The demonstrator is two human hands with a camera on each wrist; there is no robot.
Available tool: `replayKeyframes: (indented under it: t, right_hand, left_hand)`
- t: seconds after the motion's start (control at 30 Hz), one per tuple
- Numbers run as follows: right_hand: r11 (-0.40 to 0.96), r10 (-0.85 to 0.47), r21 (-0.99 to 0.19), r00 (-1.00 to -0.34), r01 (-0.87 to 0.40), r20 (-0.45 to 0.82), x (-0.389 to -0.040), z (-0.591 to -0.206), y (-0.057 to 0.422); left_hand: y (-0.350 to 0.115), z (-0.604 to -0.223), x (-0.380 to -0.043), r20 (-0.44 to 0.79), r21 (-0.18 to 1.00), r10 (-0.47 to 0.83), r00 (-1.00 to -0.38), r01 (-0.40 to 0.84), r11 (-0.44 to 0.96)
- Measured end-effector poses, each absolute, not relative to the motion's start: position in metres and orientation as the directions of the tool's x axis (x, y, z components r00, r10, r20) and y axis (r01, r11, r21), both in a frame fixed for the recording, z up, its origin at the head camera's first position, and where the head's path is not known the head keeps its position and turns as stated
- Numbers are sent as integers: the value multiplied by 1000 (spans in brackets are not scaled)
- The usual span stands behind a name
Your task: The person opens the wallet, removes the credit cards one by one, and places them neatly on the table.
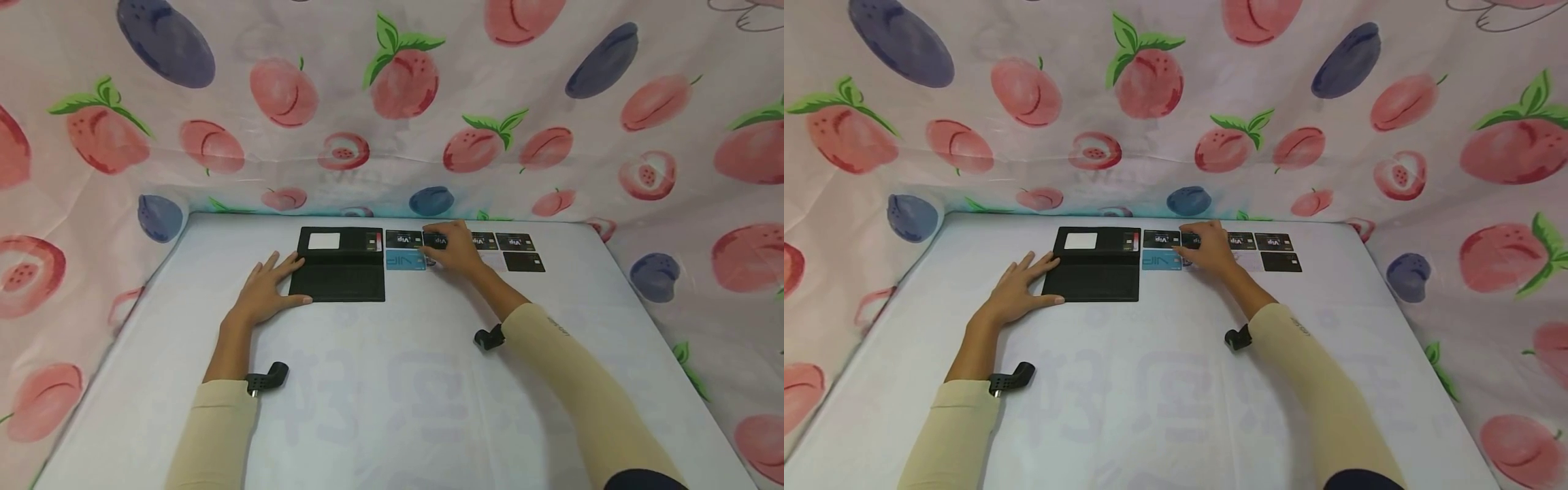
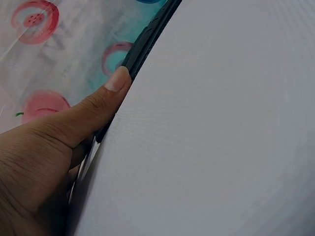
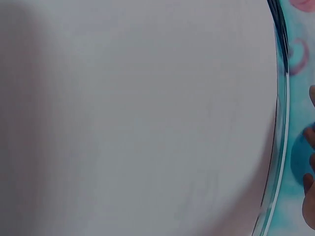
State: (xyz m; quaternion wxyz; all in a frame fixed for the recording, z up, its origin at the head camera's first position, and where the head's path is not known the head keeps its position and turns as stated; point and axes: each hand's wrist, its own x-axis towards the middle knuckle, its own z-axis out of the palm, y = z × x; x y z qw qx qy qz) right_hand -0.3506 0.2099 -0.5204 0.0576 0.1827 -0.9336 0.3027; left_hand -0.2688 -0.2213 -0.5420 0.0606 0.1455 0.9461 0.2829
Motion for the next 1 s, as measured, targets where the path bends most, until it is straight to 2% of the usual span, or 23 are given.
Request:
replayKeyframes:
  t: [0.6, 0.8, 1.0]
  right_hand:
    - [781, -386, -476, -912, -404, 141, -363, -523, 135]
    - [804, -422, -414, -900, -426, 108, -366, -525, 114]
    - [824, -396, -401, -913, -399, 95, -365, -521, 100]
  left_hand:
    - [-221, -543, -270, -38, 557, 298, -954, 227, 799]
    - [-220, -543, -271, -48, 556, 288, -956, 214, 803]
    - [-221, -543, -270, -47, 554, 286, -957, 213, 805]
